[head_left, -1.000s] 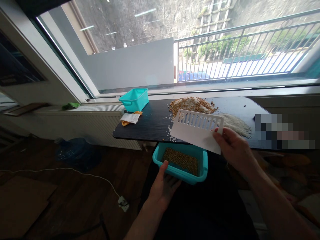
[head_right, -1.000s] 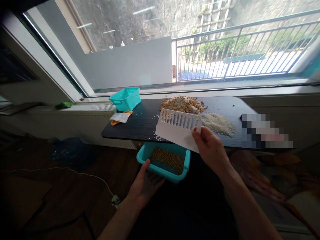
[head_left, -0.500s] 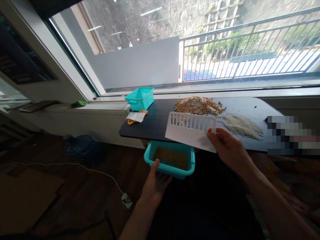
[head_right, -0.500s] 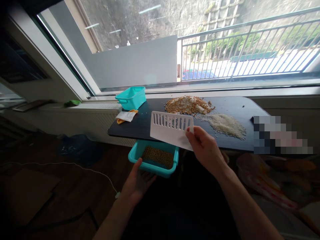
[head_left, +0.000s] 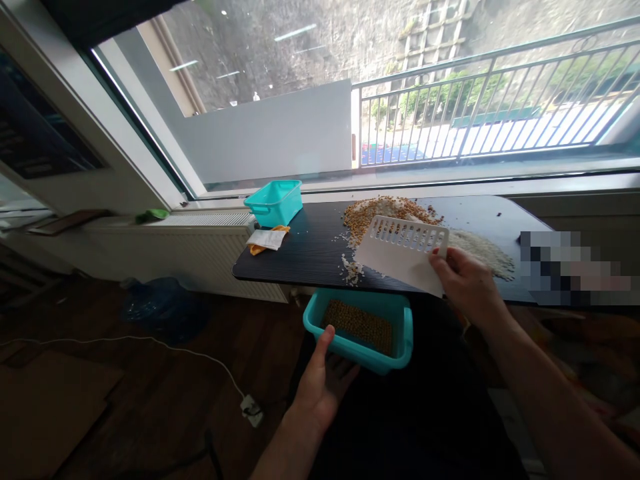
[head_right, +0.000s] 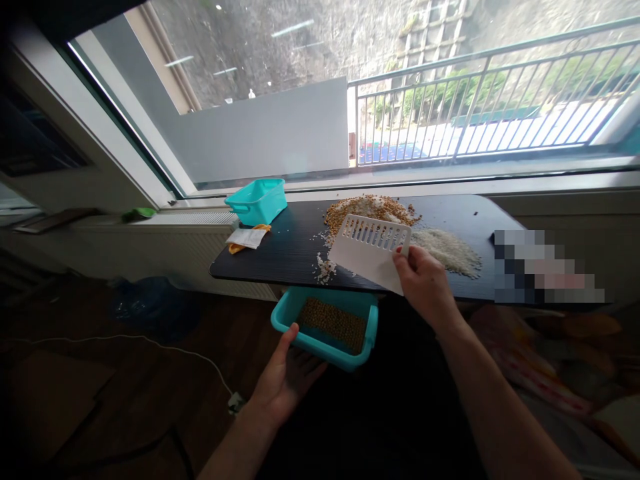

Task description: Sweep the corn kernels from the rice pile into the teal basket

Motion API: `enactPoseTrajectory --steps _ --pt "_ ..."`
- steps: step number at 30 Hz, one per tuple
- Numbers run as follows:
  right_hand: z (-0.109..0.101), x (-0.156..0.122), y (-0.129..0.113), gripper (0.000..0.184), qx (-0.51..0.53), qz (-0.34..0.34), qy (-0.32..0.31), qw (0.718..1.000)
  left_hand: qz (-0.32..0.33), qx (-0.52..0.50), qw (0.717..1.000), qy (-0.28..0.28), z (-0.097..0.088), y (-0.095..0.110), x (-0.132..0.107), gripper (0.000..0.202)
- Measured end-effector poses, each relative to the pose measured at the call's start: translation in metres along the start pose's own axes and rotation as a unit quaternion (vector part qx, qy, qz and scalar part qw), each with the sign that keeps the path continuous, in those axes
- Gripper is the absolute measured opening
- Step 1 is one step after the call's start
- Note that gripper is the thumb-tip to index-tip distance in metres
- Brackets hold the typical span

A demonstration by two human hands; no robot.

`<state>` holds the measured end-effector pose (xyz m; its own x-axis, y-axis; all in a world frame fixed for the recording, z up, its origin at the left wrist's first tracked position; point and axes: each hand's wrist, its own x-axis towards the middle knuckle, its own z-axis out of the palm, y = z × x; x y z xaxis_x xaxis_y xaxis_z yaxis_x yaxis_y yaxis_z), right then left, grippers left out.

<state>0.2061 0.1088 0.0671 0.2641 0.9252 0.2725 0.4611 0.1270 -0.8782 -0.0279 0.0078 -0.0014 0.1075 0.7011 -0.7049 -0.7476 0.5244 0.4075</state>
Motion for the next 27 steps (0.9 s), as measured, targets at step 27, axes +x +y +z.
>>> enactPoseTrajectory --steps 27 --pt "-0.012 -0.003 0.002 0.021 0.119 0.111 -0.026 0.986 0.006 -0.011 1.000 -0.008 0.000 -0.002 0.001 0.049"
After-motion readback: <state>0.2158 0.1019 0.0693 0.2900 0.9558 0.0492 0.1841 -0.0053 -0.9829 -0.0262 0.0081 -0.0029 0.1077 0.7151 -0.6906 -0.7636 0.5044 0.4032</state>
